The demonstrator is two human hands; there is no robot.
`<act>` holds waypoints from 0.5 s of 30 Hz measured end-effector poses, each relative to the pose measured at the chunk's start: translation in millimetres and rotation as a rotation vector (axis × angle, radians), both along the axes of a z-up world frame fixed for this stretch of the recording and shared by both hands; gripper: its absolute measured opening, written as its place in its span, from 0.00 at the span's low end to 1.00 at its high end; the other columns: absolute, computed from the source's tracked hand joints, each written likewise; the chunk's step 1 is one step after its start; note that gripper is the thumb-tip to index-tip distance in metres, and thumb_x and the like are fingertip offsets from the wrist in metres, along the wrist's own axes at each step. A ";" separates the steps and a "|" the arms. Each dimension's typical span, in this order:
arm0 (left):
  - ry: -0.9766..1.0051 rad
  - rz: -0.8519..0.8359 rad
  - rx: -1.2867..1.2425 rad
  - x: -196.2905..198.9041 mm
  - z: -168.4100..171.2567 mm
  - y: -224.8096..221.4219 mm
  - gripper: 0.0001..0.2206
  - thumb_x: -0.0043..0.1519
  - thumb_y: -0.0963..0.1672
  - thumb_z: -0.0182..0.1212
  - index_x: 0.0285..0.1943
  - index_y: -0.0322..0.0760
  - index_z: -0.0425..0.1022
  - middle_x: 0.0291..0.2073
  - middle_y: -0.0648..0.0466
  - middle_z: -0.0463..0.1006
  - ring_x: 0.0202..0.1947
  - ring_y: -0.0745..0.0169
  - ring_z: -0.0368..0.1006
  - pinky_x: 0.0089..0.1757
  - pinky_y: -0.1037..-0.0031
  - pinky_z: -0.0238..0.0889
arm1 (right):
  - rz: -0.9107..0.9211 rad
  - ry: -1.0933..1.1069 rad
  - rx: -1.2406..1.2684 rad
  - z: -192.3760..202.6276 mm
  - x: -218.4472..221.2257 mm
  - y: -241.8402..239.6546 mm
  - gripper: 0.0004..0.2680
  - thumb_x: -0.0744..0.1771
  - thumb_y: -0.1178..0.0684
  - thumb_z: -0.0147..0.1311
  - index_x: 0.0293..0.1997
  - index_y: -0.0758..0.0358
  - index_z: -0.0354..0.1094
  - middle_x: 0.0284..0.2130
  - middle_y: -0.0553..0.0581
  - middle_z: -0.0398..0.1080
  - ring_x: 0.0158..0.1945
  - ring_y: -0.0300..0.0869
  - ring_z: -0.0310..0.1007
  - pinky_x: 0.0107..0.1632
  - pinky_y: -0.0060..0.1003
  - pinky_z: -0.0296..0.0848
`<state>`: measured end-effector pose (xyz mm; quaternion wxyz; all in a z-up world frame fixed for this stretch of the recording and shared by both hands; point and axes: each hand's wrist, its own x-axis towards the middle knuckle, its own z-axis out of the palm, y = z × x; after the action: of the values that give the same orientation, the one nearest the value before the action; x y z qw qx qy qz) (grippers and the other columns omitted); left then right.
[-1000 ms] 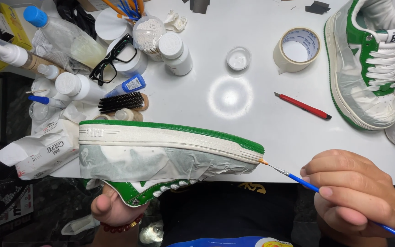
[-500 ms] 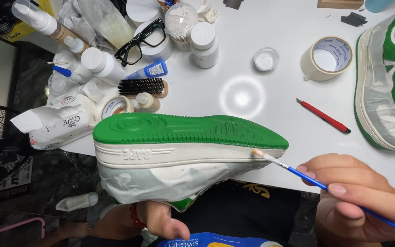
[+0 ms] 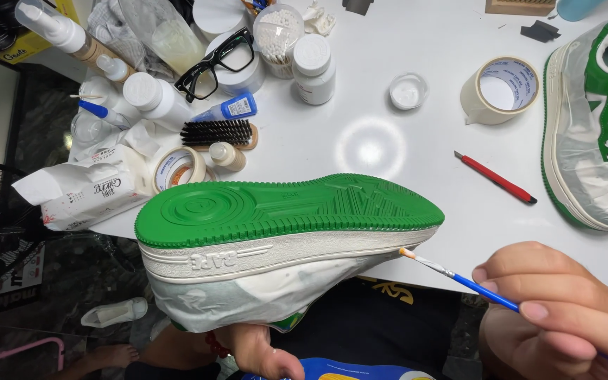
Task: The person holds a sneaker with its upper covered by protective wrap and uses a small paintbrush to apply white paint along the edge of the midsole, reloading the brush from a small jar. They rotate the shoe to reach different sections of the sole edge and set the shoe on the table at the end.
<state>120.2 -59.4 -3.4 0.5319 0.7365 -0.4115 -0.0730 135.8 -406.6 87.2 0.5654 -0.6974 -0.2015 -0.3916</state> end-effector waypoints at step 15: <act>-0.011 -0.050 0.264 -72.9 29.8 -0.9 0.52 0.57 0.68 0.49 0.80 0.29 0.53 0.81 0.38 0.46 0.83 0.43 0.39 0.76 0.53 0.32 | -0.033 -0.186 -0.206 25.5 12.4 9.9 0.14 0.73 0.45 0.38 0.35 0.65 0.53 0.19 0.55 0.66 0.19 0.44 0.72 0.24 0.38 0.73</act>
<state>47.3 -60.2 26.3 0.4261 0.7901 -0.4192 -0.1358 148.2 -396.7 112.7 0.4630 -0.7156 -0.2810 -0.4411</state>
